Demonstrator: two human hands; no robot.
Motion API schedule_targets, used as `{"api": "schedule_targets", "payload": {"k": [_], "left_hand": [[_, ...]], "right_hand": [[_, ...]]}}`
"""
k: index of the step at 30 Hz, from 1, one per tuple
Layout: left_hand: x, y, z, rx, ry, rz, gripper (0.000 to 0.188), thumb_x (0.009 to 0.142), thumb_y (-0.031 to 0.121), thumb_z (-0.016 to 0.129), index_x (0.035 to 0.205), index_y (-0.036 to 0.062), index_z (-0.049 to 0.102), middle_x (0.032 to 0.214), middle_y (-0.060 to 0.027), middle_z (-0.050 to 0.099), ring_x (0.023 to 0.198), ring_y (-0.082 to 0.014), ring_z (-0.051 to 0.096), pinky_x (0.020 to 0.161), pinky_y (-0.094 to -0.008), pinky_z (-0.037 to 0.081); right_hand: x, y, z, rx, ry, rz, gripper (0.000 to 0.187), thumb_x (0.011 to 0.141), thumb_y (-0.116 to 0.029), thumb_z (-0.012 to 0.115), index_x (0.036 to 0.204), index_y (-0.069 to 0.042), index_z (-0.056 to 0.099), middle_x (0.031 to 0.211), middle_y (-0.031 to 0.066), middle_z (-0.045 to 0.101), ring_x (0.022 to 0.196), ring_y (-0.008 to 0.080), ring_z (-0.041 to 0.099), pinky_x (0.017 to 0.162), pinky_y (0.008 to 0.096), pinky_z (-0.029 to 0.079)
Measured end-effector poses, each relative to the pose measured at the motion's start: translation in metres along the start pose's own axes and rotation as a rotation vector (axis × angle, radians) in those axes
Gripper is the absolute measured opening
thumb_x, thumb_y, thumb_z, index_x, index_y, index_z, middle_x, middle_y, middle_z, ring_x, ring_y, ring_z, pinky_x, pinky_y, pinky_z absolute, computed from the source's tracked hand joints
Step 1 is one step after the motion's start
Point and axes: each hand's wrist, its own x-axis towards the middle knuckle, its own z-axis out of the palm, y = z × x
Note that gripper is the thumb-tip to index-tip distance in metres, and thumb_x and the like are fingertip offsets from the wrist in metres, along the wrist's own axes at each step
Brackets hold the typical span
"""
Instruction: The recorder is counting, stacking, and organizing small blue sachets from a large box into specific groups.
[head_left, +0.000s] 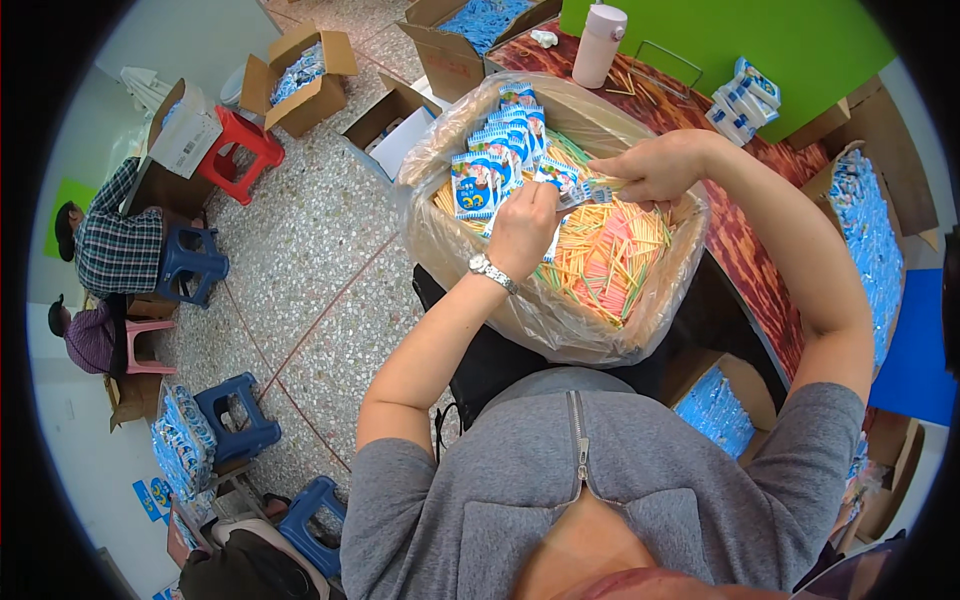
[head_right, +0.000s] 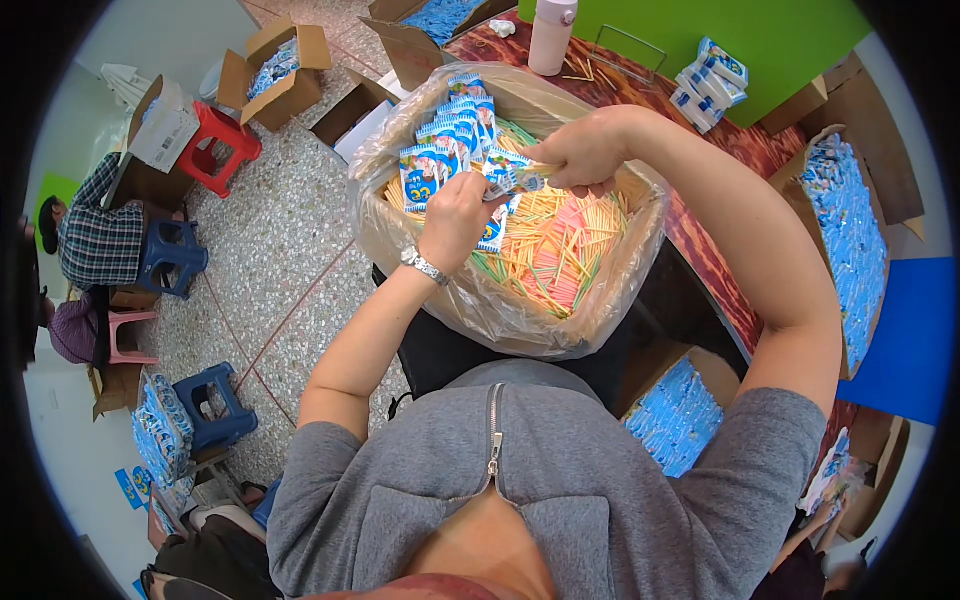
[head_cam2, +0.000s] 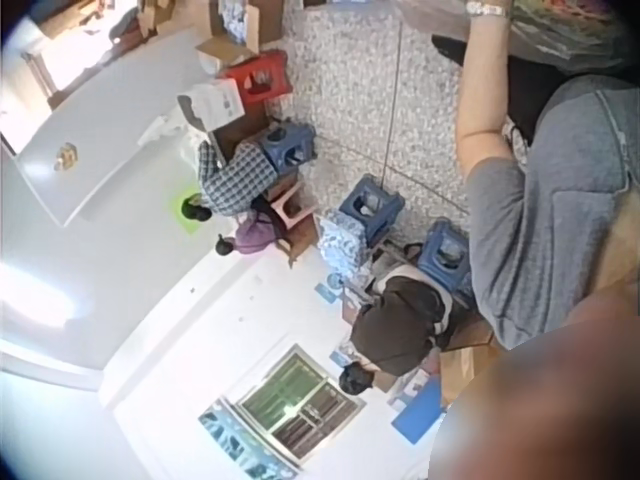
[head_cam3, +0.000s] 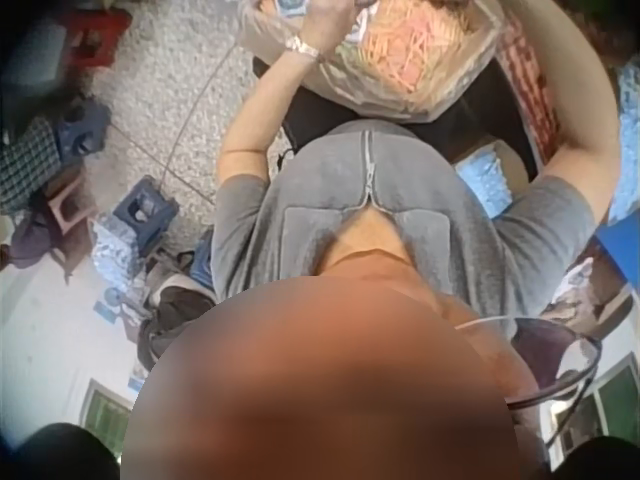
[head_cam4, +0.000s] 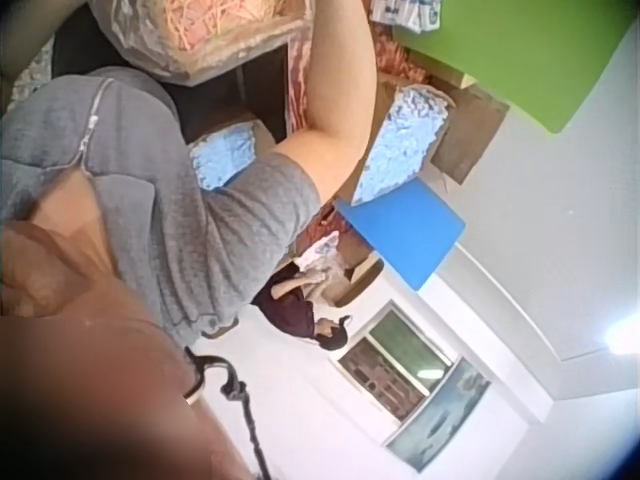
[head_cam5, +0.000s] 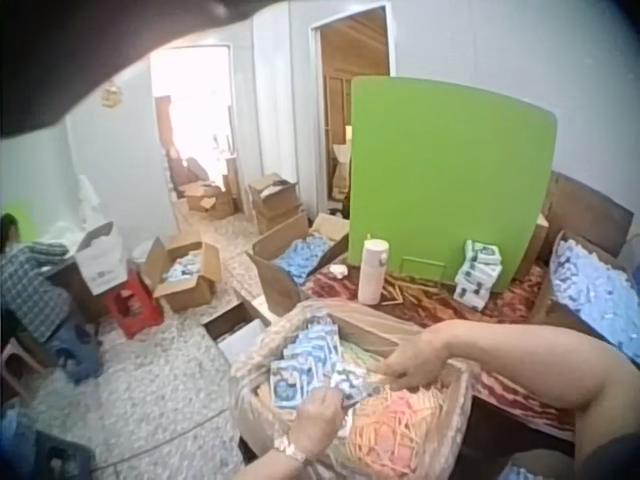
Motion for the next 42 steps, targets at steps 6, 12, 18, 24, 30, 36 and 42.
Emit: {"api": "schedule_targets", "payload": {"k": [6,12,18,24,30,36,42], "left_hand": [[-0.001,-0.005,0.005,0.111,-0.006,0.098,0.015,0.074,0.002,0.062,0.079,0.0041,0.048,0.076,-0.013,0.055,0.071,-0.0295,0.058,0.064,-0.038,0.05],[0.002,0.0,0.006,0.014,-0.039,0.032,0.02,0.076,0.007,0.07,0.085,0.0022,0.053,0.077,-0.0133,0.057,0.072,-0.0298,0.061,0.064,-0.0376,0.051],[0.0,-0.006,0.015,-0.21,0.037,-0.035,0.025,0.076,0.017,0.077,0.088,0.0028,0.061,0.073,-0.0128,0.062,0.064,-0.0298,0.063,0.057,-0.0383,0.05],[-0.002,-0.012,0.015,-0.46,-0.059,-0.329,0.02,0.082,0.017,0.074,0.085,0.0001,0.063,0.063,-0.0105,0.062,0.055,-0.0236,0.061,0.053,-0.0324,0.047],[-0.002,-0.018,0.01,-0.641,-0.054,-0.395,0.014,0.087,0.014,0.068,0.087,0.0002,0.065,0.065,-0.0075,0.065,0.057,-0.0122,0.061,0.053,-0.03,0.047],[0.002,-0.024,-0.009,-0.508,-0.001,-0.363,0.013,0.09,0.012,0.063,0.086,0.0,0.063,0.068,-0.011,0.061,0.057,-0.0157,0.057,0.054,-0.0309,0.044],[-0.001,-0.036,-0.022,-0.403,0.022,-0.34,0.012,0.091,0.01,0.061,0.088,-0.0004,0.063,0.07,-0.0122,0.058,0.059,-0.0212,0.056,0.058,-0.0326,0.044]], "right_hand": [[0.007,-0.008,-0.004,-0.061,-0.095,0.025,0.067,0.098,-0.021,0.048,0.153,-0.012,0.012,0.082,0.0132,0.066,0.064,0.0195,0.066,0.058,0.033,0.056],[0.008,-0.011,-0.006,-0.004,-0.085,0.017,0.073,0.095,-0.018,0.054,0.153,-0.012,0.01,0.082,0.0136,0.067,0.061,0.0201,0.067,0.057,0.0327,0.056],[-0.005,-0.02,-0.015,-0.164,0.099,-0.073,0.075,0.091,-0.022,0.06,0.151,-0.006,0.018,0.079,0.0151,0.068,0.063,0.0238,0.068,0.059,0.0373,0.055],[-0.006,0.03,0.001,-0.17,0.562,-0.225,0.064,0.091,-0.032,0.062,0.145,-0.008,0.037,0.091,0.0187,0.067,0.079,0.0267,0.067,0.071,0.0401,0.052],[0.009,0.01,0.039,0.195,0.755,-0.407,0.061,0.086,-0.014,0.07,0.142,-0.014,0.045,0.1,0.0111,0.062,0.078,0.0132,0.061,0.068,0.0303,0.051],[0.047,0.005,0.059,0.094,1.074,-0.612,0.061,0.085,-0.009,0.068,0.141,-0.018,0.046,0.089,0.0159,0.065,0.068,0.0272,0.061,0.064,0.0353,0.049],[0.07,-0.001,0.064,0.256,1.056,-0.523,0.059,0.084,-0.011,0.069,0.138,-0.016,0.046,0.094,0.0162,0.068,0.077,0.033,0.068,0.067,0.0408,0.053]]}}
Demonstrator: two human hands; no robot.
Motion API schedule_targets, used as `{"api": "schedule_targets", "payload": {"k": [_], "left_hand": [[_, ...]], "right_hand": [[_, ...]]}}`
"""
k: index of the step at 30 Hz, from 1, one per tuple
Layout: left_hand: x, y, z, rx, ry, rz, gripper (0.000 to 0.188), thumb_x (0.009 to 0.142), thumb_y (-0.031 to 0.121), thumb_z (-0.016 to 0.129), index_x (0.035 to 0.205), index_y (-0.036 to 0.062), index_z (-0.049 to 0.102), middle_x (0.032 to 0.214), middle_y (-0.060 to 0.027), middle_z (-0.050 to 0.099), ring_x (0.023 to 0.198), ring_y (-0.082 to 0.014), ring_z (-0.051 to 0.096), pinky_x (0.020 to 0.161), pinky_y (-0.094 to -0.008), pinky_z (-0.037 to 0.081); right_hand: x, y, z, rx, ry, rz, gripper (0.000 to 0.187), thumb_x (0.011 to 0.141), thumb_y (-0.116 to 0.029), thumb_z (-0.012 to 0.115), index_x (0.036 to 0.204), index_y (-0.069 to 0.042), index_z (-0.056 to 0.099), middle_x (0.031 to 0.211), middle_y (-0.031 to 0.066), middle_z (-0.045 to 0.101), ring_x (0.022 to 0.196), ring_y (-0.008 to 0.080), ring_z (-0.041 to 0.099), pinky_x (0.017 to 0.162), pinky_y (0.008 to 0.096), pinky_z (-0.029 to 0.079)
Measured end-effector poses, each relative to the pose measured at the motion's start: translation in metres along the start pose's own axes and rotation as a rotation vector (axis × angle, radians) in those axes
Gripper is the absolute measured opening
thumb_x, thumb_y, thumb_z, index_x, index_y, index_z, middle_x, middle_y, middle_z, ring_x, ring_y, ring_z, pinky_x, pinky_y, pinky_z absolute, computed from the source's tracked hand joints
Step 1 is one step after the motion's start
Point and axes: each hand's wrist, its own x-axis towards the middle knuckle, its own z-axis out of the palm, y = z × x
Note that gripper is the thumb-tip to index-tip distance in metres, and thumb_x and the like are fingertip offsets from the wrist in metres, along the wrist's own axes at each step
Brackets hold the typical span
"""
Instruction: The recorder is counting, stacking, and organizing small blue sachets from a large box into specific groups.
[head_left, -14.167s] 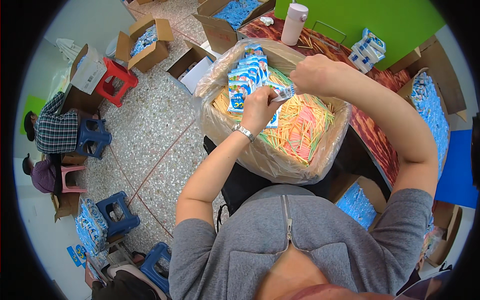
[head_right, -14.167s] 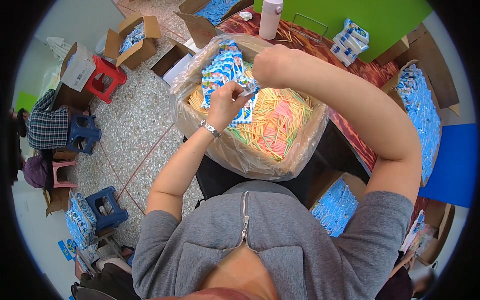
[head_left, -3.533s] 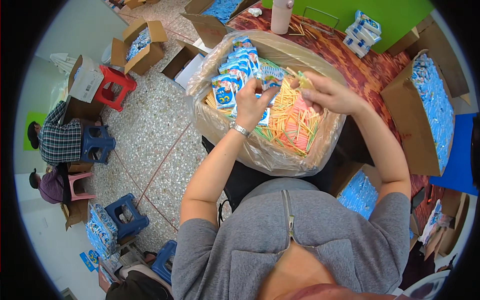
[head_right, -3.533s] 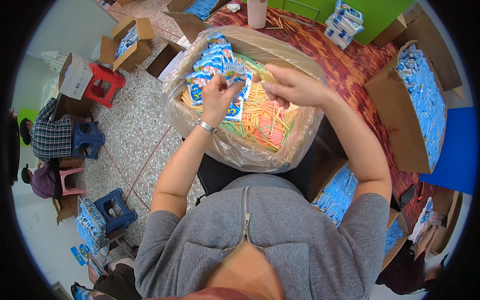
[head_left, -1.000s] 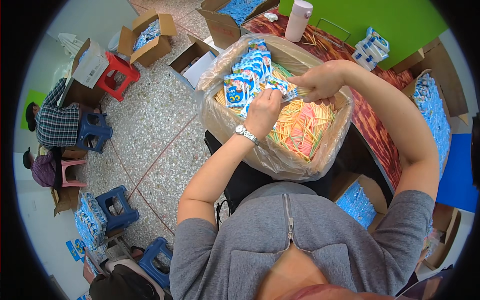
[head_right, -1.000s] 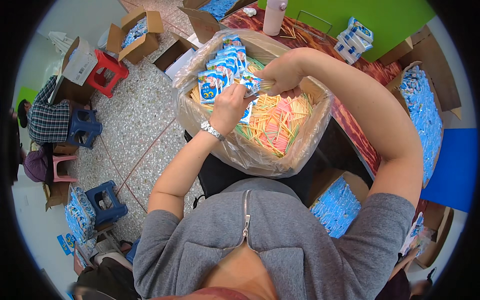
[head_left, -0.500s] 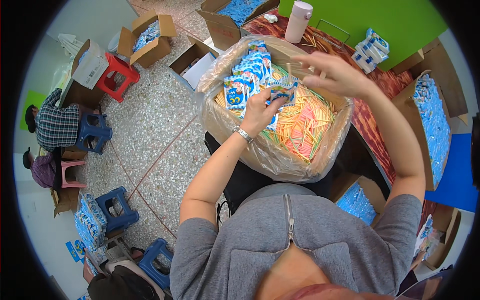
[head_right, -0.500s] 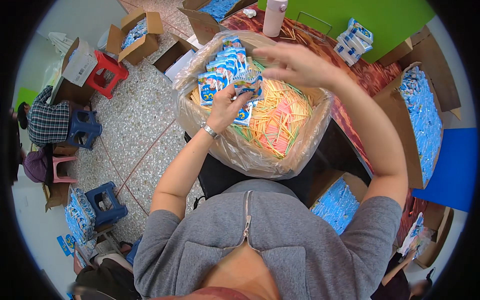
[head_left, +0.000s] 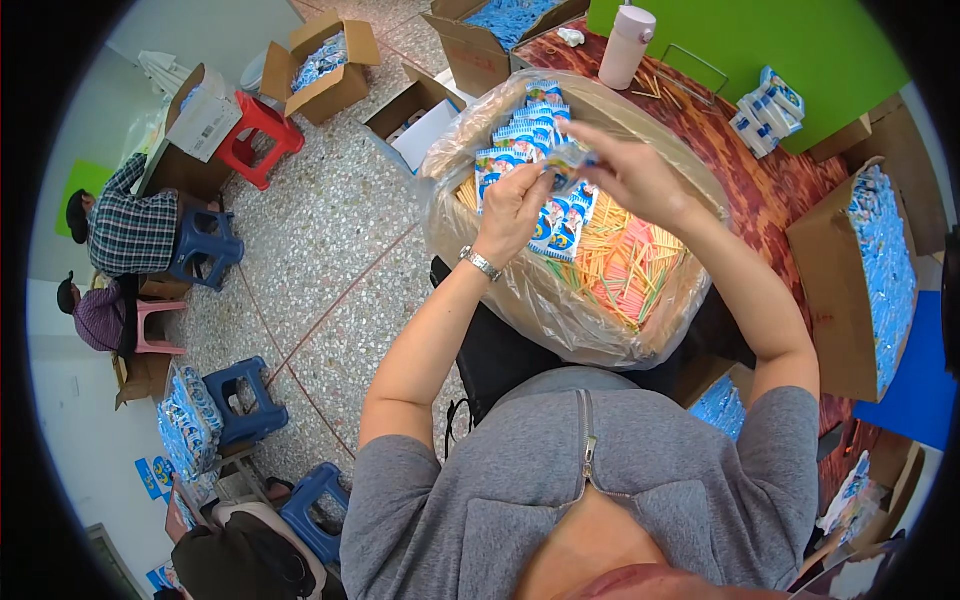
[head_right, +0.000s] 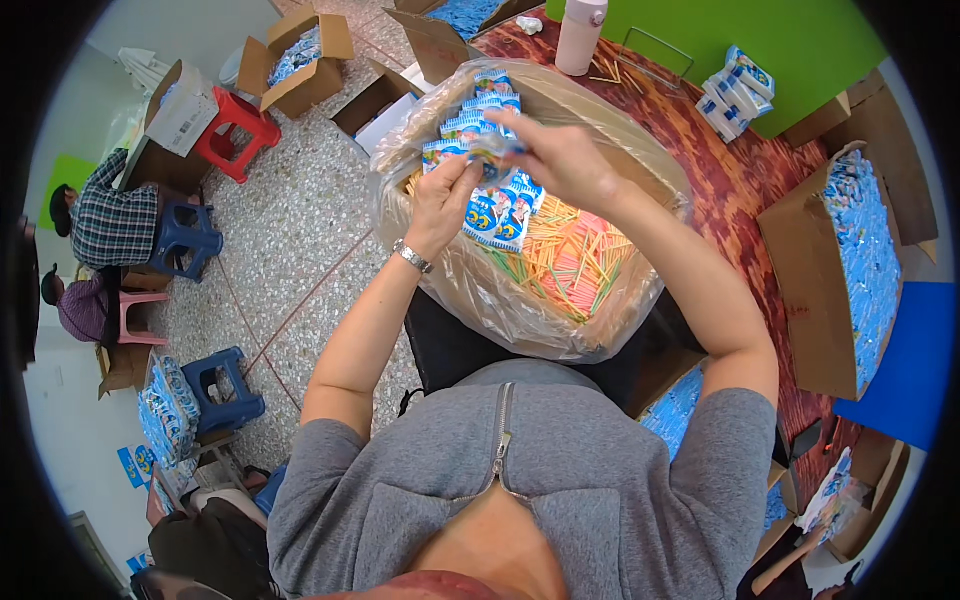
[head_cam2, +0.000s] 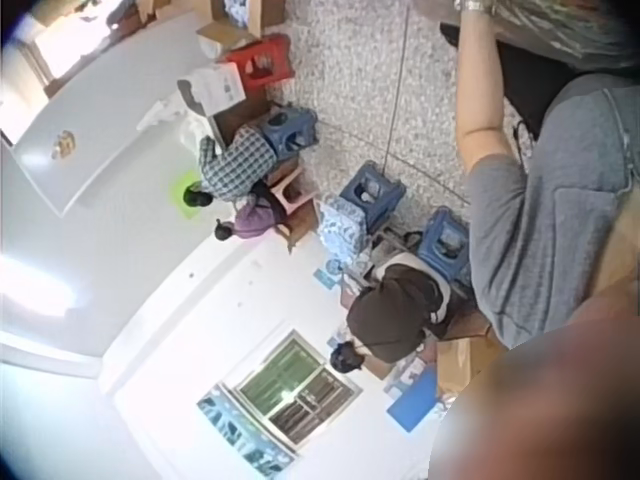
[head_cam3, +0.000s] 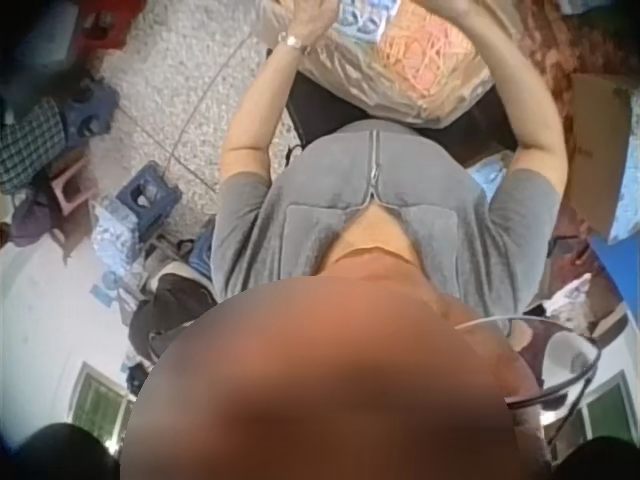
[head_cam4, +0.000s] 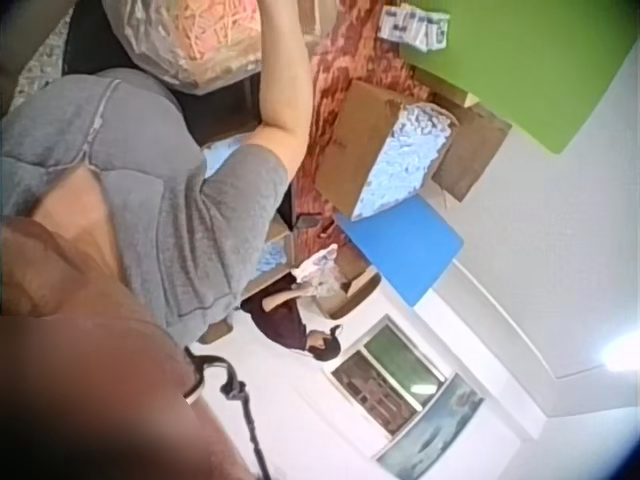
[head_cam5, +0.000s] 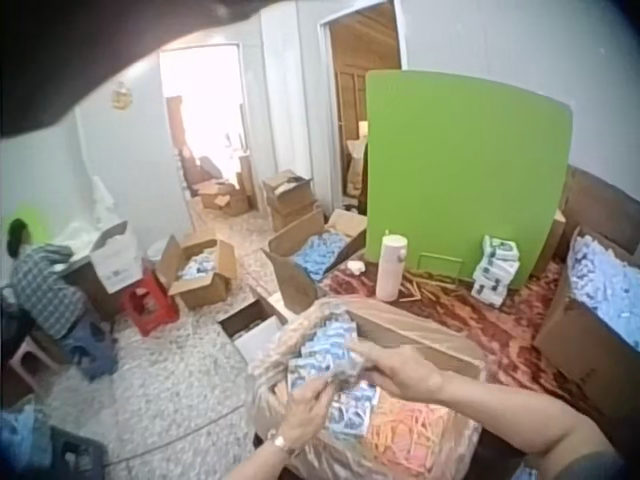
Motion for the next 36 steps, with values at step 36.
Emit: {"api": "schedule_targets", "payload": {"k": [36], "left_hand": [[0.01,-0.021,-0.031,-0.463,0.223,-0.212,0.025,0.099,0.022,0.055,0.099,-0.0009,0.065,0.089,-0.0008,0.066,0.077,-0.006,0.057,0.067,-0.024,0.047]], "right_hand": [[0.048,-0.004,0.046,0.215,0.018,0.131,0.032,0.092,-0.021,0.065,0.119,-0.005,0.06,0.072,0.001,0.062,0.062,0.0074,0.056,0.058,0.0247,0.047]]}}
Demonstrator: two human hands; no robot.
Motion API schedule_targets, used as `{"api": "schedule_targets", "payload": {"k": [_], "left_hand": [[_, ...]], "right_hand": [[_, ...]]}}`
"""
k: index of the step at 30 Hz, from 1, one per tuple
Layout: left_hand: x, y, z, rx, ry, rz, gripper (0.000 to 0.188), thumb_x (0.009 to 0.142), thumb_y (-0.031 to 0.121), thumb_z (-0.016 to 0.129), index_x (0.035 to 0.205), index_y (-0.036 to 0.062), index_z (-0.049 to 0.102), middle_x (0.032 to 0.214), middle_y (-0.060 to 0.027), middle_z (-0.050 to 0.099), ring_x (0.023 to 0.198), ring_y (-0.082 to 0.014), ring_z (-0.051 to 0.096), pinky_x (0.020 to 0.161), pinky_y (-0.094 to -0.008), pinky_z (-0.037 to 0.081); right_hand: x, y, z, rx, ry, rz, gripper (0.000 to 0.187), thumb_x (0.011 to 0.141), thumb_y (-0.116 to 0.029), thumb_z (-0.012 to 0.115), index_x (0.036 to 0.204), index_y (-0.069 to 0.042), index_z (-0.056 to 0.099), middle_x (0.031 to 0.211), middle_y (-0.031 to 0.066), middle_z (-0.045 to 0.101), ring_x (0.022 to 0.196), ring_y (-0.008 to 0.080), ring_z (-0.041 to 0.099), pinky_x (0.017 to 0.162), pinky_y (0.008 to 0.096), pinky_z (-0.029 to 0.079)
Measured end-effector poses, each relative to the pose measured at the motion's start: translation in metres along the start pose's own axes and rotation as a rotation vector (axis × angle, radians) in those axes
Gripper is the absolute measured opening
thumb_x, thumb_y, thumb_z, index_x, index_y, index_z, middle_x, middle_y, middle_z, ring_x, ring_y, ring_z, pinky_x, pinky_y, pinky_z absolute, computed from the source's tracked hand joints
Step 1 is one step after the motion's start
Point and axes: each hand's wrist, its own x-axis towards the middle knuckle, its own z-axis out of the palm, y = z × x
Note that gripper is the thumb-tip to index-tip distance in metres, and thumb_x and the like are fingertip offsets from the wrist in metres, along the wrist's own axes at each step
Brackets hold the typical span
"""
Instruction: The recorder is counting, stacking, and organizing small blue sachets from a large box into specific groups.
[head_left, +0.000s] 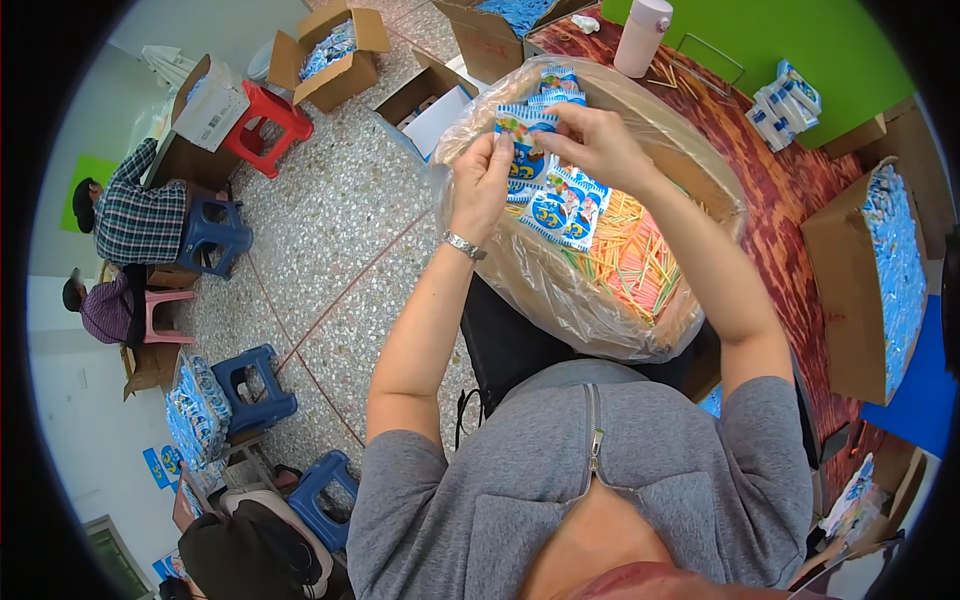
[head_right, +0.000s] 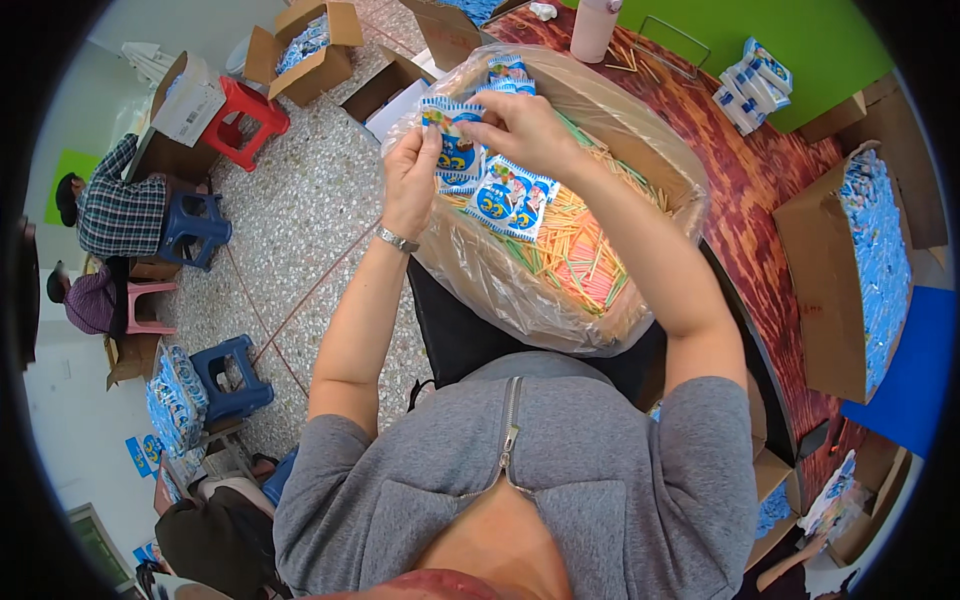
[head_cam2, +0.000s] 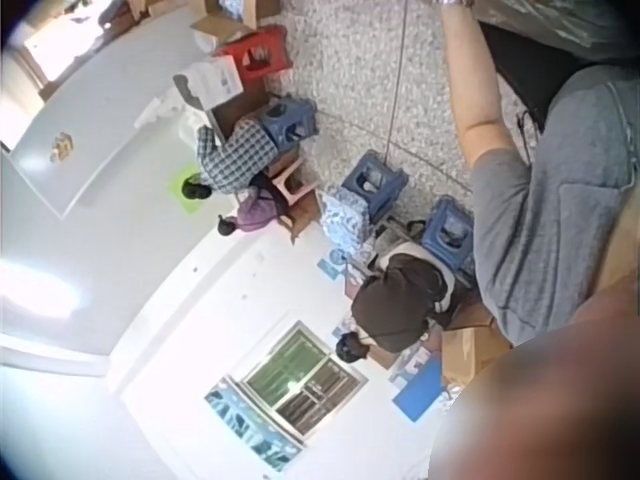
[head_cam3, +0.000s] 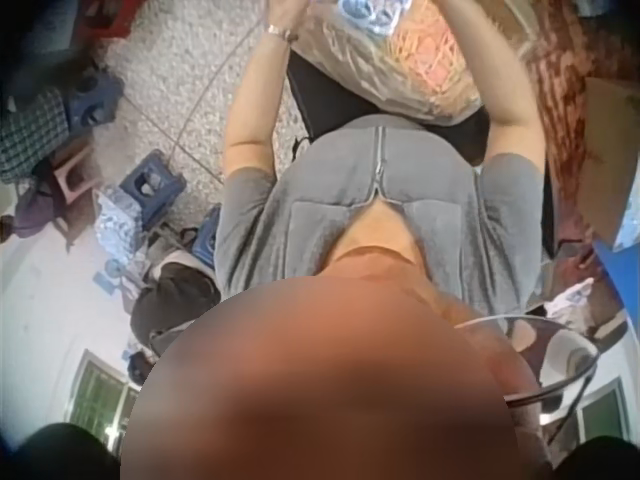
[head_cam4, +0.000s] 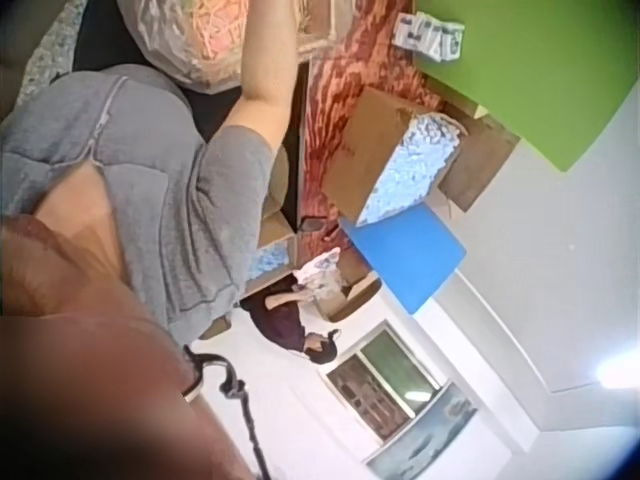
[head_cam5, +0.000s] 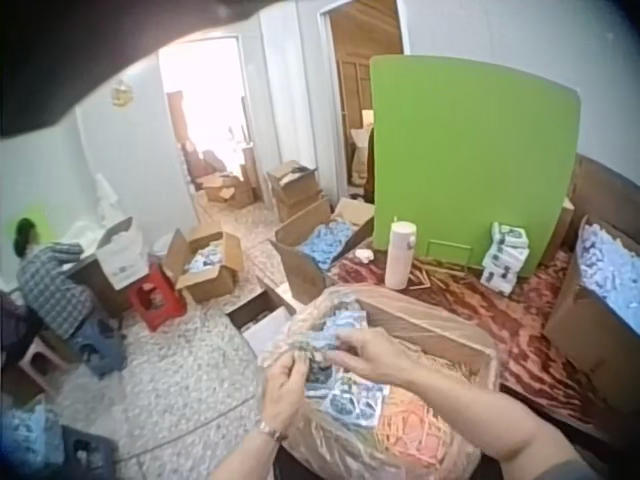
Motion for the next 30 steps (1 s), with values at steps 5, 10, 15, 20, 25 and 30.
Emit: {"api": "schedule_targets", "payload": {"k": [5,10,15,20,25,30], "left_hand": [[-0.005,-0.002,-0.017,0.58,0.164,0.253,0.016,0.087,0.011,0.065,0.1,0.0024,0.066,0.089,-0.0135,0.065,0.082,-0.0285,0.065,0.072,-0.0344,0.052],[-0.009,-0.009,-0.013,0.757,-0.227,0.228,0.014,0.085,0.015,0.067,0.094,0.0047,0.067,0.094,-0.0153,0.066,0.083,-0.0333,0.064,0.074,-0.0403,0.052],[-0.008,-0.016,-0.025,1.057,-0.322,0.299,0.014,0.084,0.014,0.066,0.093,0.0041,0.068,0.094,-0.0153,0.068,0.088,-0.0329,0.066,0.077,-0.0416,0.051],[-0.003,-0.014,0.006,0.94,-0.319,0.316,0.014,0.085,0.014,0.066,0.093,0.0035,0.068,0.091,-0.0149,0.069,0.083,-0.0316,0.067,0.074,-0.0396,0.052],[-0.011,-0.006,0.03,0.891,-0.355,0.278,0.013,0.084,0.016,0.067,0.087,0.0036,0.069,0.084,-0.0148,0.068,0.083,-0.032,0.065,0.075,-0.0414,0.051],[-0.013,-0.005,0.024,0.922,-0.35,0.288,0.016,0.085,0.017,0.068,0.094,0.0034,0.069,0.088,-0.0155,0.069,0.078,-0.0309,0.068,0.071,-0.0377,0.053]], "right_hand": [[0.003,0.048,0.05,0.118,0.002,0.171,0.019,0.092,-0.019,0.063,0.106,-0.006,0.064,0.071,0.0016,0.064,0.059,0.0073,0.058,0.054,0.0264,0.047],[0.002,0.074,0.067,-0.035,0.012,0.187,0.046,0.085,-0.028,0.066,0.125,-0.006,0.055,0.09,0.0164,0.067,0.085,0.0349,0.066,0.077,0.0434,0.051],[-0.013,0.069,-0.001,-0.141,0.006,0.029,0.027,0.085,-0.02,0.064,0.11,-0.008,0.064,0.087,0.0125,0.069,0.078,0.0297,0.067,0.07,0.0406,0.052],[-0.07,0.128,-0.045,-0.426,-0.18,0.028,0.016,0.084,-0.02,0.068,0.091,-0.005,0.067,0.08,0.0118,0.068,0.072,0.0254,0.066,0.065,0.0363,0.05],[-0.071,0.111,0.001,-0.373,-0.061,0.234,0.034,0.078,-0.036,0.074,0.09,-0.007,0.062,0.082,0.0109,0.065,0.079,0.029,0.064,0.07,0.0389,0.05],[-0.056,0.095,0.026,-0.54,-0.112,0.339,0.056,0.065,-0.053,0.08,0.097,-0.01,0.063,0.103,0.0116,0.064,0.106,0.0315,0.057,0.084,0.0451,0.047]]}}
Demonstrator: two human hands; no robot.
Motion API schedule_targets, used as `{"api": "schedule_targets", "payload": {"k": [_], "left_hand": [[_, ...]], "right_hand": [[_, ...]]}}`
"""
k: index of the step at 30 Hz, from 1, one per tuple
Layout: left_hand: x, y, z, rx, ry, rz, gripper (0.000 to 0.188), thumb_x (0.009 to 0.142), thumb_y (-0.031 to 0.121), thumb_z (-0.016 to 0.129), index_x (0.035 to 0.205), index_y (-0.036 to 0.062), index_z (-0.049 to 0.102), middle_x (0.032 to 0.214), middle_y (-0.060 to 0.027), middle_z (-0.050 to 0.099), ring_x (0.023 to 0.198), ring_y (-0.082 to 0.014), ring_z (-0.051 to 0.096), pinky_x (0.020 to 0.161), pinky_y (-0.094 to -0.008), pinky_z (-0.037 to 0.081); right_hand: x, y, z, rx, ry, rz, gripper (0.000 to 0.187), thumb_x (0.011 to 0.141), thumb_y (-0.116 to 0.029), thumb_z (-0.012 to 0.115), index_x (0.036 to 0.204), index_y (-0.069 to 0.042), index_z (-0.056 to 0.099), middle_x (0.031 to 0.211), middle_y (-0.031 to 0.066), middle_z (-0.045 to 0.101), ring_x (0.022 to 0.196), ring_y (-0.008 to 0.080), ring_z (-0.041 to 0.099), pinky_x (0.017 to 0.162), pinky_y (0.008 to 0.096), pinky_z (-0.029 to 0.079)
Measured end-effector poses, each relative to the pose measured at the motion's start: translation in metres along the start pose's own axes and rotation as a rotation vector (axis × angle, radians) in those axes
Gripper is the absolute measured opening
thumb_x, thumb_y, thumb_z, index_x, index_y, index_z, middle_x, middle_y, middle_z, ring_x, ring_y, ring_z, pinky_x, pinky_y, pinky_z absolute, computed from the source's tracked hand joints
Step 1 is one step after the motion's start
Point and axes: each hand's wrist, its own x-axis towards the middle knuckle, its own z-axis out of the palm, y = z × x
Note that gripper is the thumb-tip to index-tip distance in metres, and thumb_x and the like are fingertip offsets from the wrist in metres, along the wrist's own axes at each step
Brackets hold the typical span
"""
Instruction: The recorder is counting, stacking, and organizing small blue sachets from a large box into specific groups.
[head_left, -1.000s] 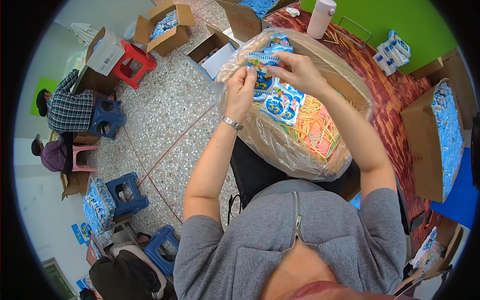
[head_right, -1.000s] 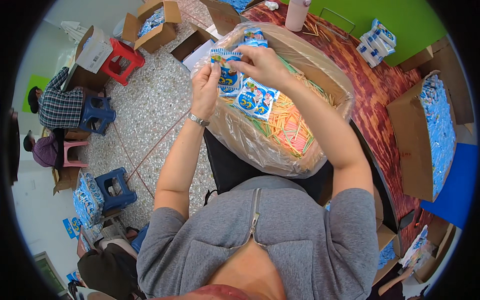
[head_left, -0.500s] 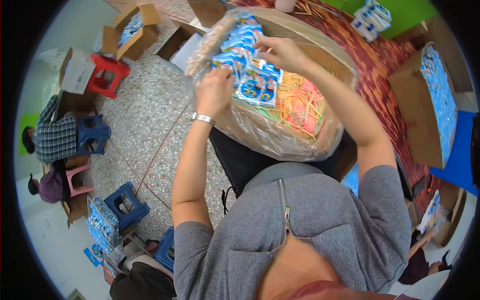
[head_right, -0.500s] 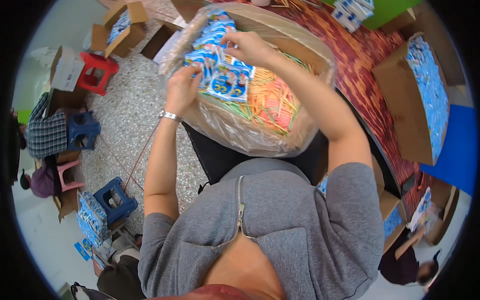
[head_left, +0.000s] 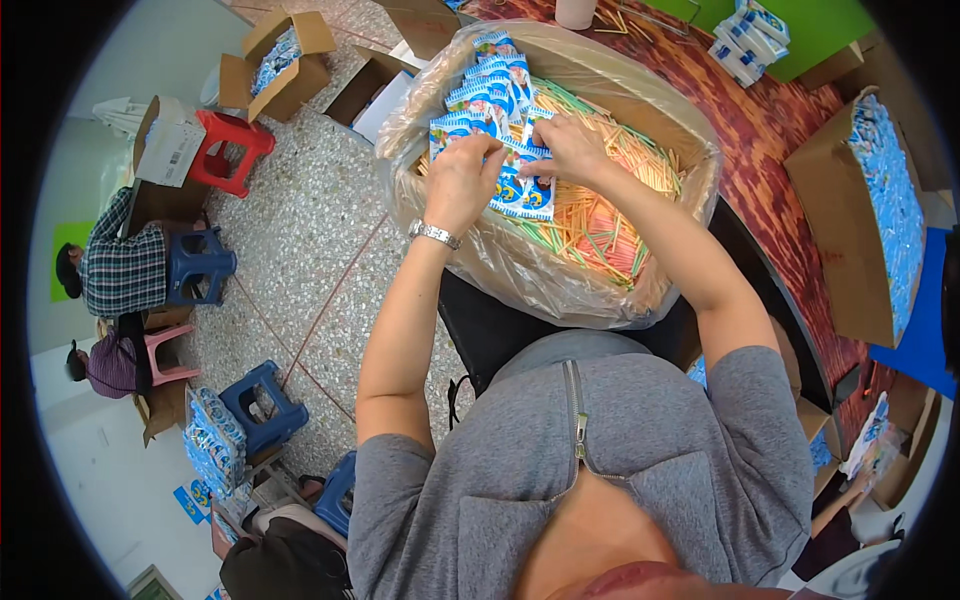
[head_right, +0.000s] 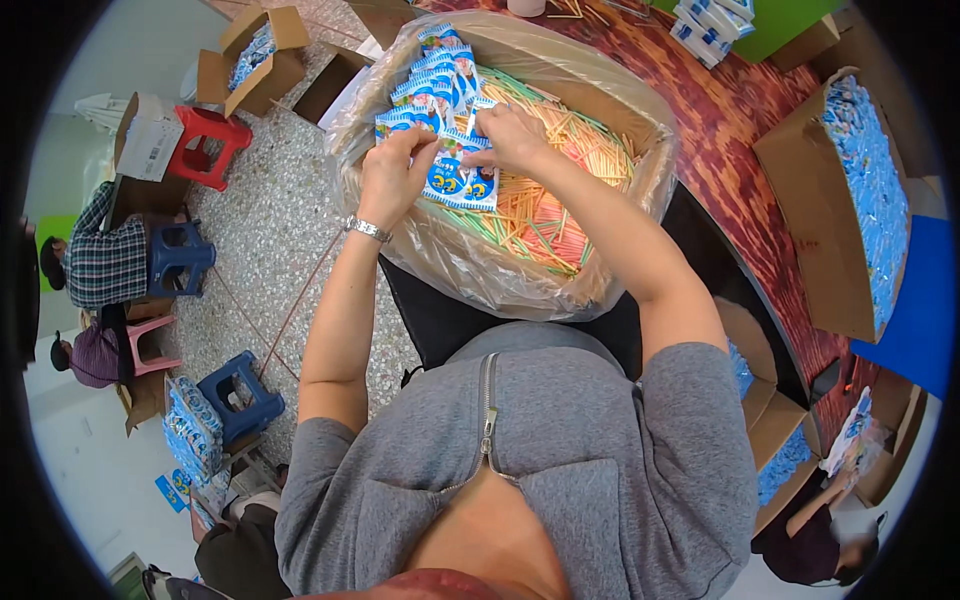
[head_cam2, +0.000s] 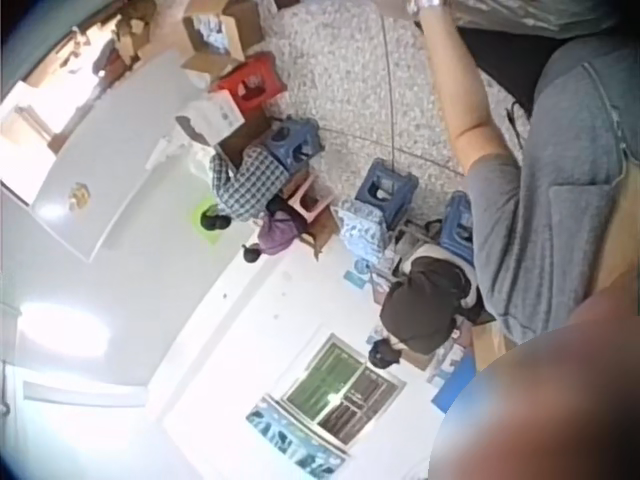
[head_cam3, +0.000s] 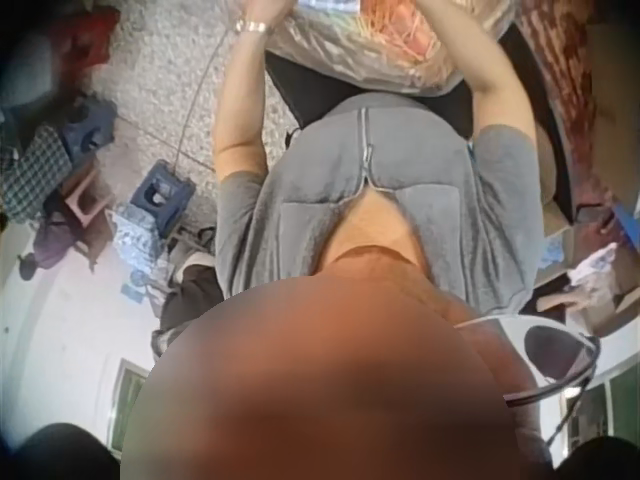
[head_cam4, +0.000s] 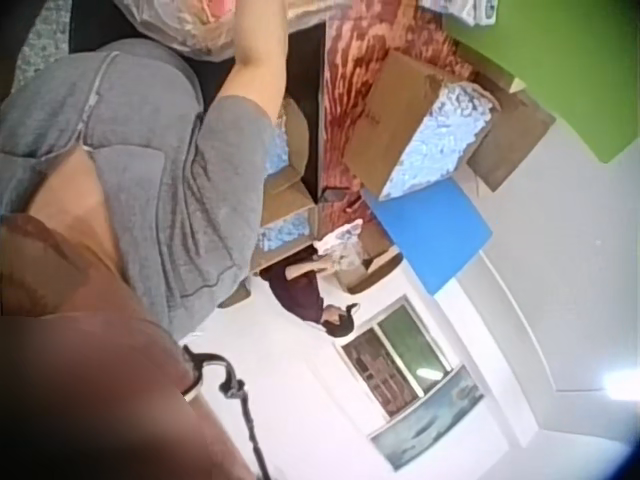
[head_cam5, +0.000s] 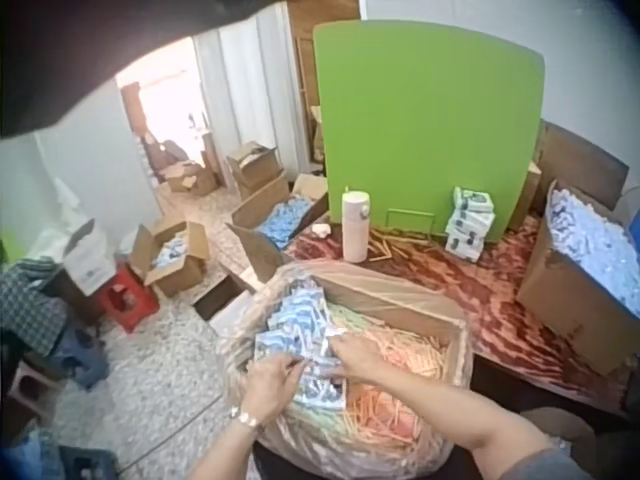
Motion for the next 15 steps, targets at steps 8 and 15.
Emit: {"api": "schedule_targets", "payload": {"k": [8,15], "left_hand": [[-0.005,-0.012,-0.001,0.021,0.01,-0.067,0.019,0.084,0.017,0.069,0.098,0.0033,0.069,0.087,-0.0154,0.07,0.081,-0.0298,0.069,0.072,-0.0377,0.053],[0.003,0.001,-0.001,-0.11,0.055,-0.066,0.033,0.083,0.023,0.072,0.105,-0.0017,0.066,0.087,-0.0165,0.068,0.078,-0.0278,0.065,0.073,-0.0383,0.051]], "right_hand": [[0.012,0.0,0.005,-0.143,0.052,-0.101,0.025,0.086,-0.036,0.065,0.088,-0.011,0.067,0.093,0.0075,0.065,0.089,0.0295,0.063,0.07,0.0428,0.05],[-0.008,-0.004,-0.059,0.33,0.078,-0.42,0.021,0.092,-0.021,0.062,0.109,-0.009,0.068,0.088,0.0078,0.068,0.082,0.0209,0.065,0.07,0.0356,0.051]]}}
